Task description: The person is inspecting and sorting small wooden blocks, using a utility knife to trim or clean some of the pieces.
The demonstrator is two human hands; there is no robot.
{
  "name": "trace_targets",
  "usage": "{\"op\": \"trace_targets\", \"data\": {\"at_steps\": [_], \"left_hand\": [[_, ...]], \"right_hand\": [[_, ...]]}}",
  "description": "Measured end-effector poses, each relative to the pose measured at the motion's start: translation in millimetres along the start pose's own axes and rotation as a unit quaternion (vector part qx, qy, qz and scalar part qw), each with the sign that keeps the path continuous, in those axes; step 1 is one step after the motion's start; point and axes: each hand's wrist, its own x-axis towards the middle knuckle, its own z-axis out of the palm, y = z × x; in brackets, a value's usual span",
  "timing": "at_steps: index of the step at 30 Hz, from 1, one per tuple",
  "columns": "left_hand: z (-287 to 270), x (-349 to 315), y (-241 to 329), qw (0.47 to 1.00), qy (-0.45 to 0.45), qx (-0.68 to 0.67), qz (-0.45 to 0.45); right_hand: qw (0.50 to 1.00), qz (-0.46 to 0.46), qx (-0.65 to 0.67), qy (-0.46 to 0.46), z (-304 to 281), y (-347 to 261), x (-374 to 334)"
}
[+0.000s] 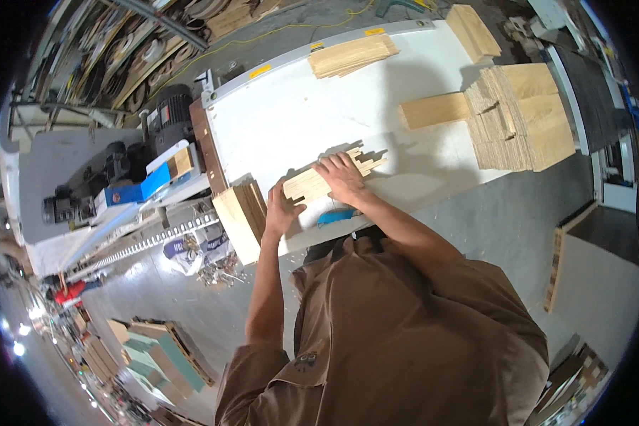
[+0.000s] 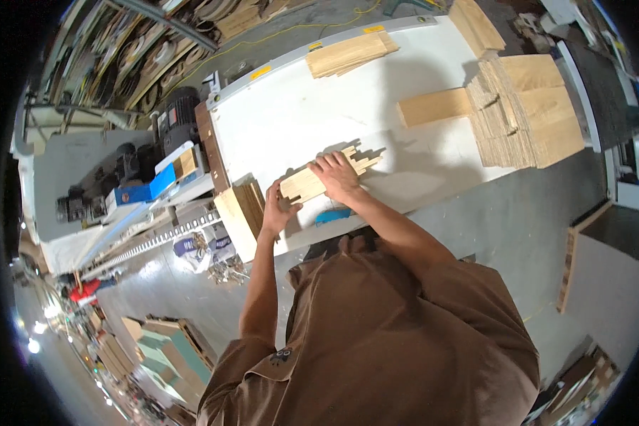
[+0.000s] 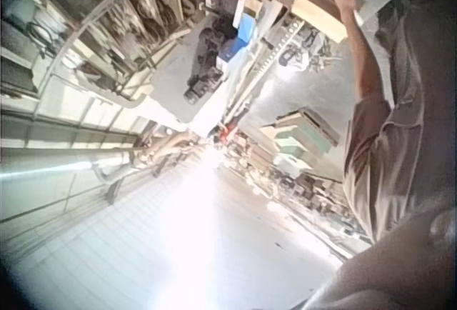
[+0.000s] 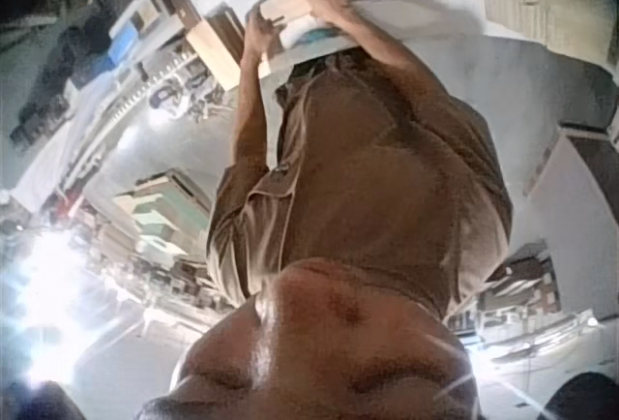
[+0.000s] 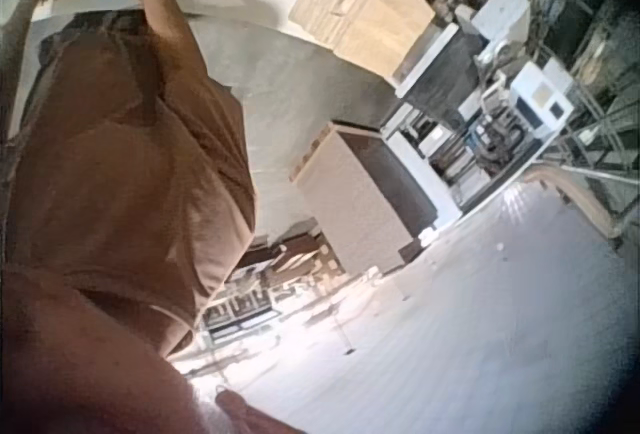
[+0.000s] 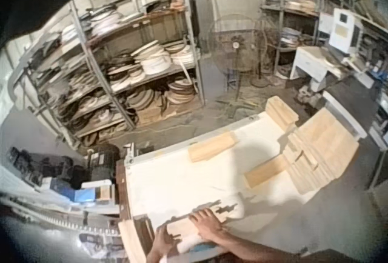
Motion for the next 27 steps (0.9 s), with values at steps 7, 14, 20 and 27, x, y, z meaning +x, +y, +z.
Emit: {"op": "trace_targets", "data": {"at_steps": [7,14,20,27], "left_hand": [[17,-13,-15,0.933,-0.017,-0.328,-0.145],[65,-7,-19,0.871,0.058,-0.468,-0.137],[75,-8,-12,0.881,0.094,-0.446,-0.124],[87,0,-17,0.849,0.095,-0.508,-0.108]], "right_hand": [[0.993,0.094,0.065,0.004,-4,53,-35],[0.951,0.16,0.264,0.009,-19,89,-56],[0.905,0.119,0.396,0.1,8,102,-68],[0.46,0.241,0.843,0.14,46,105,-70]]}}
